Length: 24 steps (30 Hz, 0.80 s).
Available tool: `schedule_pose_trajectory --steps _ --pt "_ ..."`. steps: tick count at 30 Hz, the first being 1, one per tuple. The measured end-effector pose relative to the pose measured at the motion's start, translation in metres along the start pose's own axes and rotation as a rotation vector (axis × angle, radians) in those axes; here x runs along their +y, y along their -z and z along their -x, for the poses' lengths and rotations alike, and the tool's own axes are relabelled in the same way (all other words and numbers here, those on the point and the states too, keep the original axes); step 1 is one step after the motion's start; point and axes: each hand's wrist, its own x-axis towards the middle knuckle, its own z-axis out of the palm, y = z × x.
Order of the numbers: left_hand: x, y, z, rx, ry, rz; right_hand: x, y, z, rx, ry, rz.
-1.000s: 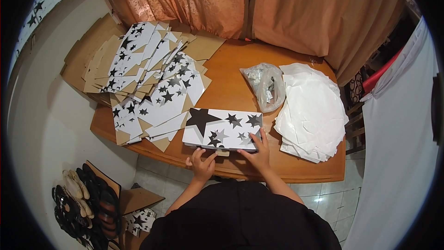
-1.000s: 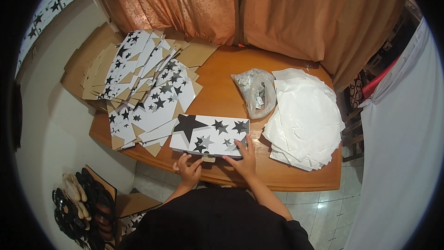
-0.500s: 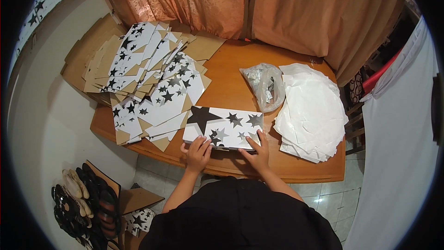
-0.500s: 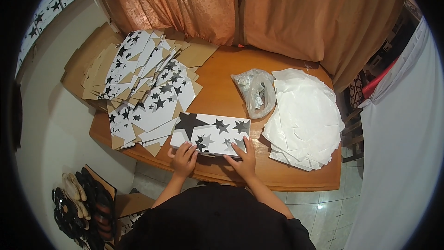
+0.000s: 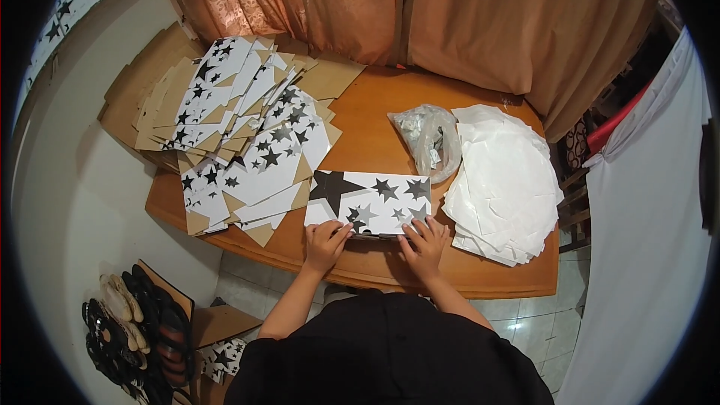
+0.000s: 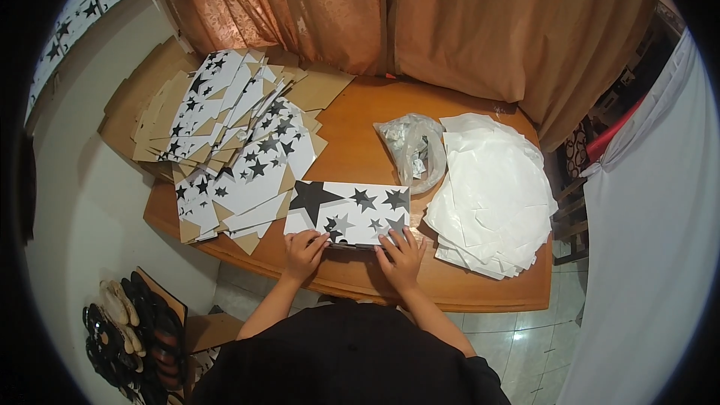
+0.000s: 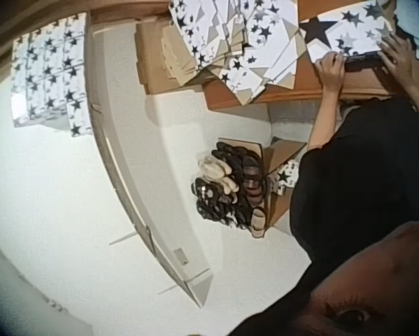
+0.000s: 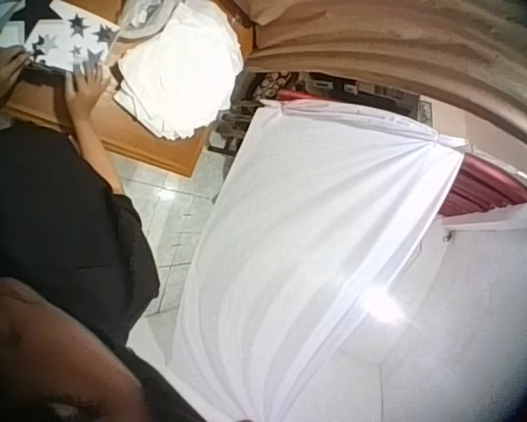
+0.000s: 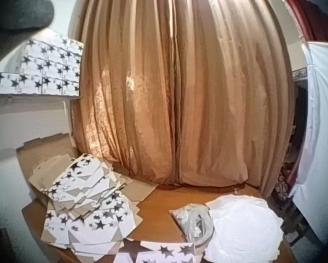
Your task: Assembling shoe boxes, lining them with tissue paper, and stacking them on a shelf.
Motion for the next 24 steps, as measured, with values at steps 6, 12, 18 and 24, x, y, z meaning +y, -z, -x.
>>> schedule_pose_trajectory --steps 6,12,18,24 --pt "-0.006 -0.005 0.001 -0.050 -0.067 -0.094 0.000 0.001 0.001 0.011 0.036 0.033" --pt "-0.008 0.012 -0.019 -0.141 -0.070 0.071 -0.009 0.009 -0.010 -0.041 0.054 0.007" --pt "-0.004 0.022 -0.043 -0.192 0.043 -0.119 -0.016 0.009 -0.021 -0.119 0.021 0.027" --pt "-0.023 0.016 -0.047 -0.238 -0.163 -0.117 -0.006 0.004 -0.022 -0.122 0.084 -0.026"
